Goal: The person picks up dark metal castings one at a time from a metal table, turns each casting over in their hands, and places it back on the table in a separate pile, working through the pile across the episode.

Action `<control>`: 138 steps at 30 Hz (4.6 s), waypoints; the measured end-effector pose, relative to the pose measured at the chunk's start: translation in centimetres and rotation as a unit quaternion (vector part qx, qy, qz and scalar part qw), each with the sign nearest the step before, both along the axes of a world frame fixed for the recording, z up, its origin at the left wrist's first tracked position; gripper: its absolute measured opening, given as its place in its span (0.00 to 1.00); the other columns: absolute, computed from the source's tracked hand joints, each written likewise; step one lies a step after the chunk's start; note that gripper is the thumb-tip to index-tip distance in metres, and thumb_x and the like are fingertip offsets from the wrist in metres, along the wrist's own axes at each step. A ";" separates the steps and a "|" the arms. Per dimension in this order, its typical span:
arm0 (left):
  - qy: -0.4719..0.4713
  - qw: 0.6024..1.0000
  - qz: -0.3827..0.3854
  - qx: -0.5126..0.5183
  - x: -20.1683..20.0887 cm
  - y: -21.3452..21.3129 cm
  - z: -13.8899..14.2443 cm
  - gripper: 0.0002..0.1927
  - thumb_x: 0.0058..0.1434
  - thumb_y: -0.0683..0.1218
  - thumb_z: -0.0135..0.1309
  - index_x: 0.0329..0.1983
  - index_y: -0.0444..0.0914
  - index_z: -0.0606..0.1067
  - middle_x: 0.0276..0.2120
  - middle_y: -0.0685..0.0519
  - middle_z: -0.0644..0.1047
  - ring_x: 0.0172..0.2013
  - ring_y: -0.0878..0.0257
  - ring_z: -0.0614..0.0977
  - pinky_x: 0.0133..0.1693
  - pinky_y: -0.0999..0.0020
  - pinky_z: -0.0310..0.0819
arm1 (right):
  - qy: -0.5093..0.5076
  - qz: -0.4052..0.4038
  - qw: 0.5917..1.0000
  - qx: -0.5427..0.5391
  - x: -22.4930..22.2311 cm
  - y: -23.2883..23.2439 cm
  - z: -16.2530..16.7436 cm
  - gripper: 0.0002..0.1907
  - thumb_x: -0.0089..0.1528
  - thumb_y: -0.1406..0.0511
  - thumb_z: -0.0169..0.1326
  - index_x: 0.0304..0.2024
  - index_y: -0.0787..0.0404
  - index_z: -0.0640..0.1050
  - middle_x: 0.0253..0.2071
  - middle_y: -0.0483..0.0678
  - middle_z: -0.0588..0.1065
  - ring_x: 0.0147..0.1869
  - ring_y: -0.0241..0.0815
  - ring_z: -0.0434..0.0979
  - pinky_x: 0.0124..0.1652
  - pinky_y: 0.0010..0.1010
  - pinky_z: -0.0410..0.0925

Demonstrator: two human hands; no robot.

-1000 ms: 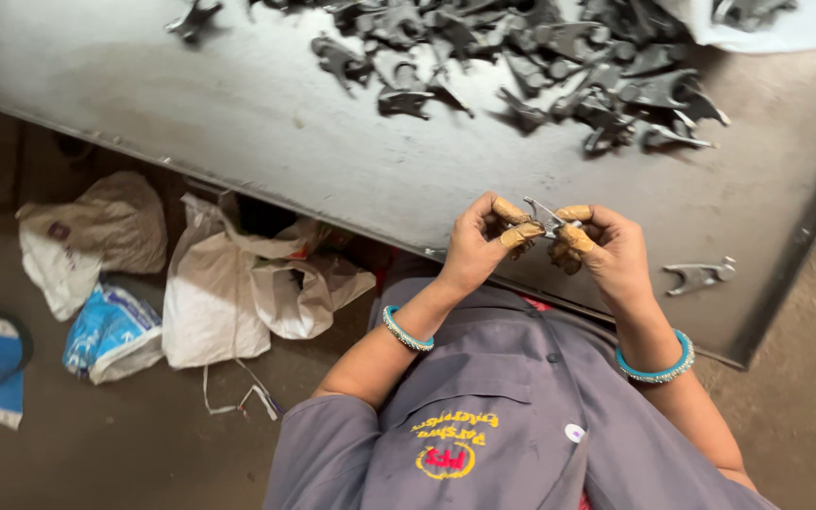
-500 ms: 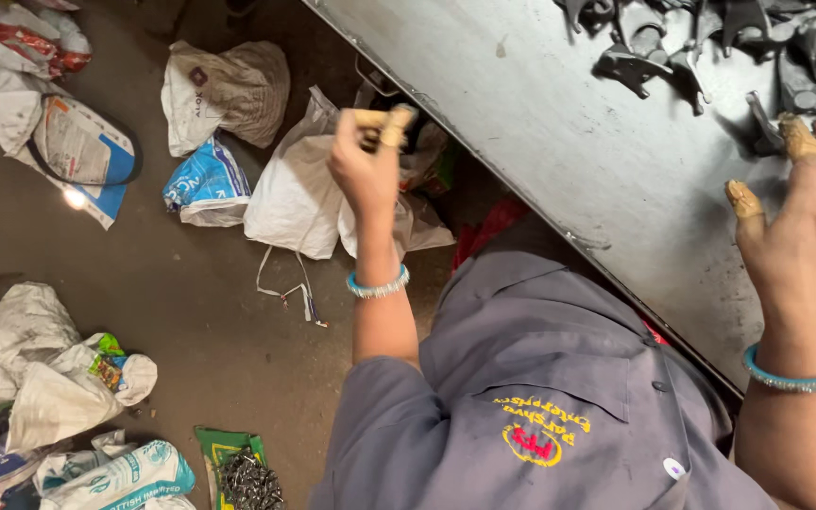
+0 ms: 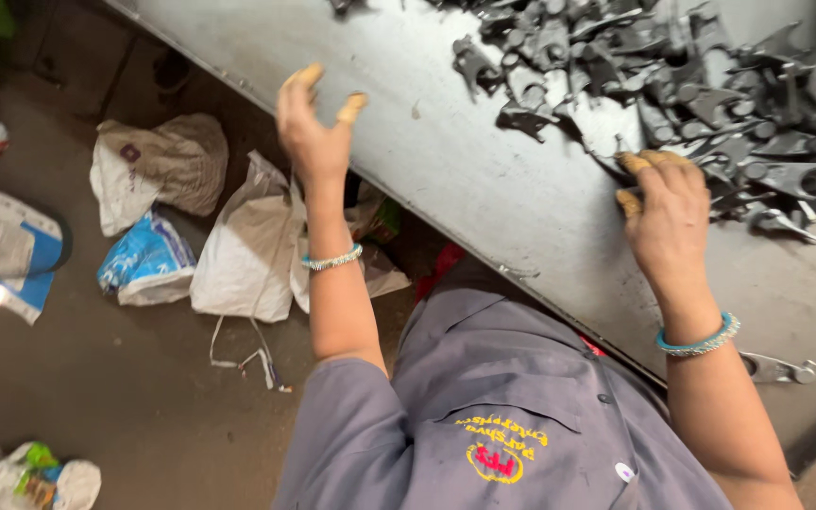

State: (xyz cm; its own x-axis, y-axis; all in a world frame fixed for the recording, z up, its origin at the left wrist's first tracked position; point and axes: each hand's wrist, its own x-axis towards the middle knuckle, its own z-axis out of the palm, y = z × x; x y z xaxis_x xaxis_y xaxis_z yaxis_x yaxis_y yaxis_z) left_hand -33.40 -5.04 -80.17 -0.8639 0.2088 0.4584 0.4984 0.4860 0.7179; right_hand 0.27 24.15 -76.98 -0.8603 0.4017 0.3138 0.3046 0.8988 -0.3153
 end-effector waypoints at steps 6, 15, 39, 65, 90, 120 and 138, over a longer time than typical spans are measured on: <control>-0.055 0.955 -0.253 -0.147 -1.4 13.2 5.1 0.69 0.26 0.52 0.87 0.73 0.53 0.61 0.75 0.44 0.49 0.70 0.28 0.50 0.67 0.40 0.61 | 0.020 -0.015 1.000 -0.004 0.1 -0.1 2.0 0.24 0.56 0.71 0.64 0.56 0.59 0.80 0.56 0.51 0.77 0.64 0.54 0.73 0.59 0.44 0.67; -0.174 0.927 -0.196 -0.270 -1.5 21.8 7.9 0.72 0.22 0.54 0.86 0.72 0.69 0.58 0.73 0.61 0.55 0.68 0.38 0.59 0.56 0.24 0.62 | 0.044 -0.028 0.999 0.001 0.9 0.2 4.9 0.23 0.55 0.72 0.63 0.53 0.61 0.80 0.53 0.50 0.78 0.61 0.53 0.74 0.57 0.42 0.68; -0.034 0.902 -0.402 -0.152 28.3 21.6 2.3 0.51 0.31 0.54 0.76 0.61 0.33 0.72 0.61 0.45 0.67 0.50 0.41 0.71 0.53 0.50 0.71 | -0.011 -0.120 0.989 -0.081 14.6 -2.7 3.1 0.17 0.53 0.69 0.65 0.45 0.60 0.83 0.49 0.47 0.79 0.50 0.50 0.74 0.51 0.38 0.70; -0.086 0.955 -0.262 -0.109 27.2 27.9 2.2 0.14 0.52 0.55 0.68 0.29 0.39 0.83 0.39 0.53 0.78 0.50 0.51 0.71 0.51 0.47 0.59 | 0.040 -0.168 0.980 -0.095 17.3 -2.6 1.3 0.17 0.50 0.70 0.67 0.43 0.61 0.82 0.46 0.49 0.79 0.49 0.52 0.74 0.50 0.39 0.70; 0.009 0.960 0.242 0.142 3.0 -7.1 -3.6 0.19 0.59 0.50 0.69 0.48 0.34 0.80 0.45 0.51 0.83 0.44 0.59 0.83 0.47 0.66 0.79 | -0.079 -0.141 0.983 -0.092 18.9 -2.0 -1.7 0.12 0.60 0.71 0.69 0.43 0.60 0.79 0.41 0.48 0.73 0.47 0.47 0.72 0.49 0.36 0.66; -0.113 0.928 -0.337 -0.110 30.5 21.9 0.8 0.37 0.43 0.47 0.76 0.50 0.35 0.67 0.47 0.42 0.66 0.45 0.39 0.73 0.44 0.46 0.68 | 0.130 -0.253 0.936 -0.207 21.4 -3.9 -0.1 0.24 0.52 0.70 0.75 0.45 0.65 0.76 0.41 0.51 0.74 0.43 0.43 0.76 0.43 0.33 0.72; -0.452 0.703 -0.530 0.145 34.7 18.2 1.9 0.25 0.58 0.39 0.67 0.59 0.34 0.75 0.53 0.51 0.80 0.49 0.66 0.82 0.53 0.70 0.79 | 0.353 -0.211 0.439 -0.799 23.1 -2.4 -5.1 0.13 0.68 0.61 0.58 0.50 0.62 0.77 0.37 0.43 0.77 0.36 0.31 0.75 0.37 0.25 0.73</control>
State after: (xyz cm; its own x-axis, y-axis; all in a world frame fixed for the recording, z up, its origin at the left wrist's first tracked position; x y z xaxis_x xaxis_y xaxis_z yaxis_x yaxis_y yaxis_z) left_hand 1.34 13.19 -78.31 -0.2597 0.9654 -0.0219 -0.2537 -0.0464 0.9662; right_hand 23.32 21.72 -82.10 -0.5185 0.6704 -0.5308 -0.3425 -0.7316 -0.5895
